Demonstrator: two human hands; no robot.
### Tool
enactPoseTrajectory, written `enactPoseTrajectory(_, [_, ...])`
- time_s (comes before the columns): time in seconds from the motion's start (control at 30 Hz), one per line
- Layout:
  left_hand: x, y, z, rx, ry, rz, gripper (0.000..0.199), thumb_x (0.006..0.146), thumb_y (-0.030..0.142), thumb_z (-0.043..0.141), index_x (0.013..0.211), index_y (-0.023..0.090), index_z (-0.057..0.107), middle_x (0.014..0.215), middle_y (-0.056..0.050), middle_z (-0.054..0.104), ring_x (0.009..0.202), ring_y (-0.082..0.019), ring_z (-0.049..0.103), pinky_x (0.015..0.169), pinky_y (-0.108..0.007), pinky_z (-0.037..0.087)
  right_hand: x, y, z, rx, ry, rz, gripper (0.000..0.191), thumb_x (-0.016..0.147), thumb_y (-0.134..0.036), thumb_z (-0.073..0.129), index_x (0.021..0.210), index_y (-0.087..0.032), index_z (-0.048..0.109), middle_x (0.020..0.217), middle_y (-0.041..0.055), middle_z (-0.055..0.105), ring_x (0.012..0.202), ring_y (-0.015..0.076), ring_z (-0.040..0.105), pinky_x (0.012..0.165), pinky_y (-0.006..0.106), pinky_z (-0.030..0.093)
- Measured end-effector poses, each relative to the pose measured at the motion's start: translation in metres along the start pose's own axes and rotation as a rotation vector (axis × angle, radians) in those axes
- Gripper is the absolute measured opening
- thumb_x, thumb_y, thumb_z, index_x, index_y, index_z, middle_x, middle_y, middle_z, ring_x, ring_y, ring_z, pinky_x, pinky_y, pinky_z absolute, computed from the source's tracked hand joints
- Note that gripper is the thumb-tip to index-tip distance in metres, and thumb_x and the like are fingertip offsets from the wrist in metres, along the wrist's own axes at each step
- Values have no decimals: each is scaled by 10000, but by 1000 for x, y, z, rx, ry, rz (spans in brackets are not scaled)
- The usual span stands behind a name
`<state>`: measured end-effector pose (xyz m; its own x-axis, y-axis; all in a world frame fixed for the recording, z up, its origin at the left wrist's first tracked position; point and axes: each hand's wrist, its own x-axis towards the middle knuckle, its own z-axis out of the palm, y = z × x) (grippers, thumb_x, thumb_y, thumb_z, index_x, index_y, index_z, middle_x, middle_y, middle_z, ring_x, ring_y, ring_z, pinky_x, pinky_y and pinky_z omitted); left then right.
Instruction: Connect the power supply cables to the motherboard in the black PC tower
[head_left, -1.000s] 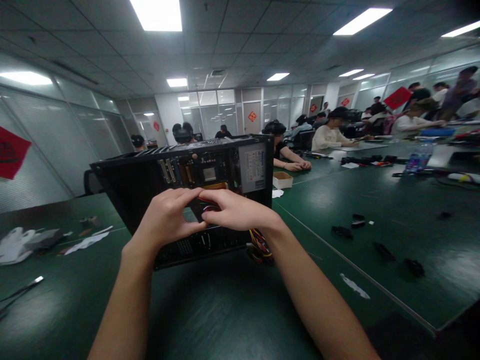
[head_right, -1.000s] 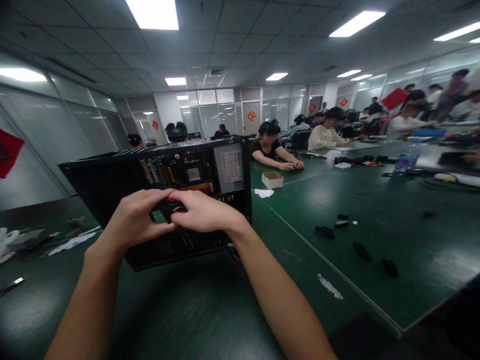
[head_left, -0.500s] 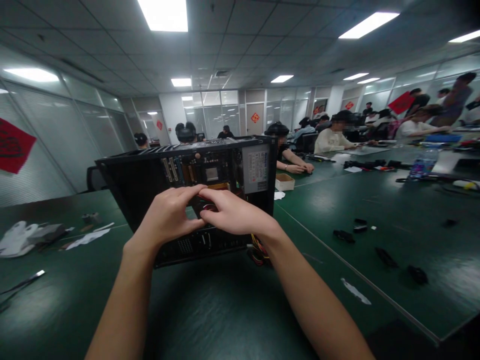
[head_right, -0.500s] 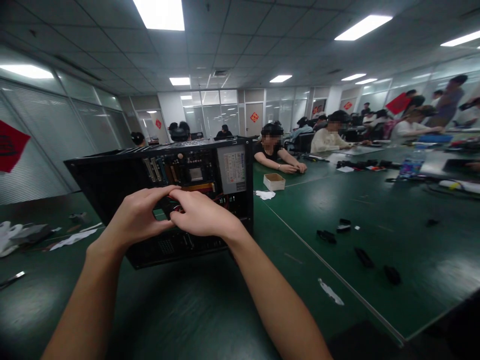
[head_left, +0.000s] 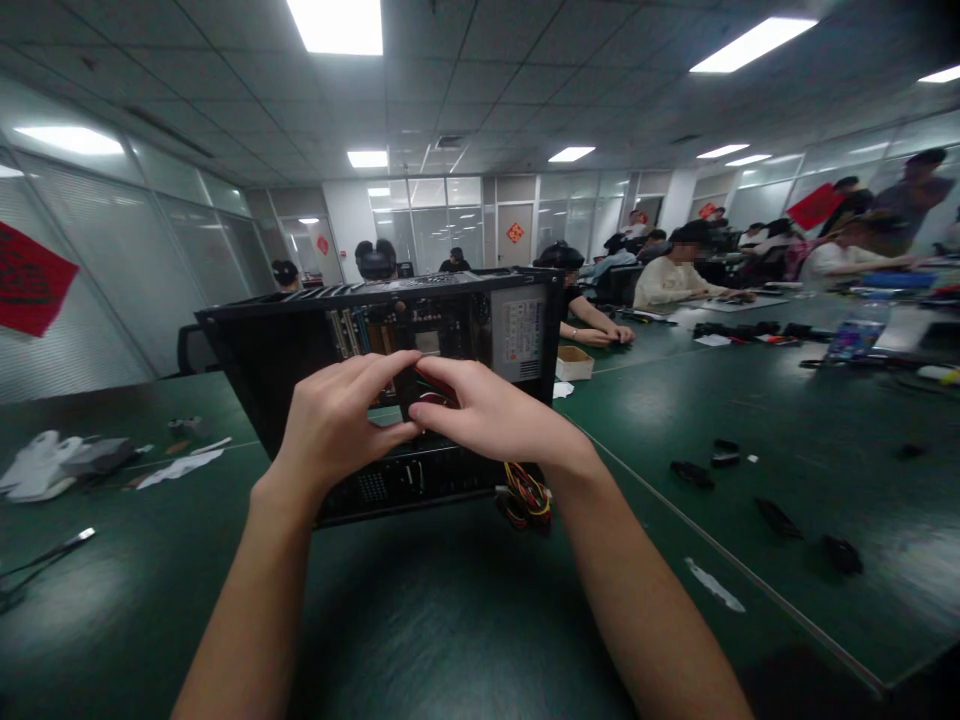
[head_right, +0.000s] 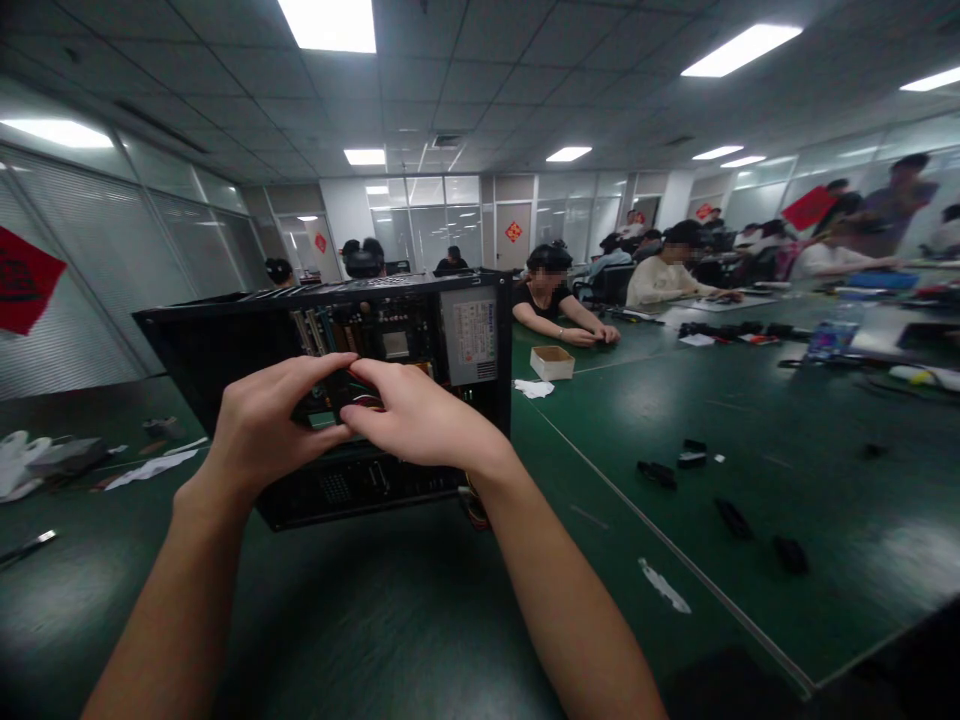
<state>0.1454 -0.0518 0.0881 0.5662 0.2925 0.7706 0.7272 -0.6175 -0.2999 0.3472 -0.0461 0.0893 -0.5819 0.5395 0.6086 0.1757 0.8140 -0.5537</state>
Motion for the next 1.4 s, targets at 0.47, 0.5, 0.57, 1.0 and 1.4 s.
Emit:
enactPoseTrajectory(0.47, [7,23,-17,-38,164,35,543,816,511,667,1270,235,556,1093,-73,711,938,-214,688,821,-308,538,-21,-35,-17,40,2,-47,226,873,-133,505,1072,-153,611,893,8,605,772,141,512,696,265,436])
enactPoseTrajectory(0.5, [8,25,-18,-32,155,37,541,819,520,659,1268,236,557,1091,-73,712,941,-215,688,824,-310,538,-22,-37,-20,37,-7,-44,222,869,-129,508,1063,-151,612,884,7,601,763,139,506,689,263,435])
enactPoseTrajectory(0.57, [8,27,-19,-24,134,33,533,828,527,646,1267,237,557,1086,-72,714,940,-215,689,832,-313,537,-24,-38,-23,32,-31,-32,231,855,-116,510,1057,-151,617,879,6,599,766,141,506,694,263,439])
enactPoseTrajectory(1.0, [9,24,-16,14,74,18,500,839,510,633,1247,229,563,1066,-74,719,935,-223,688,820,-322,532,-20,-29,-22,21,-45,-12,338,811,-91,489,1111,-158,631,939,22,625,840,167,532,746,281,454])
enactPoseTrajectory(1.4, [9,23,-13,5,59,18,522,821,530,647,1238,225,566,1076,-86,720,935,-224,691,818,-324,542,-19,-30,-24,-5,-66,-5,220,821,-103,483,980,-156,624,865,4,599,767,148,495,679,259,418])
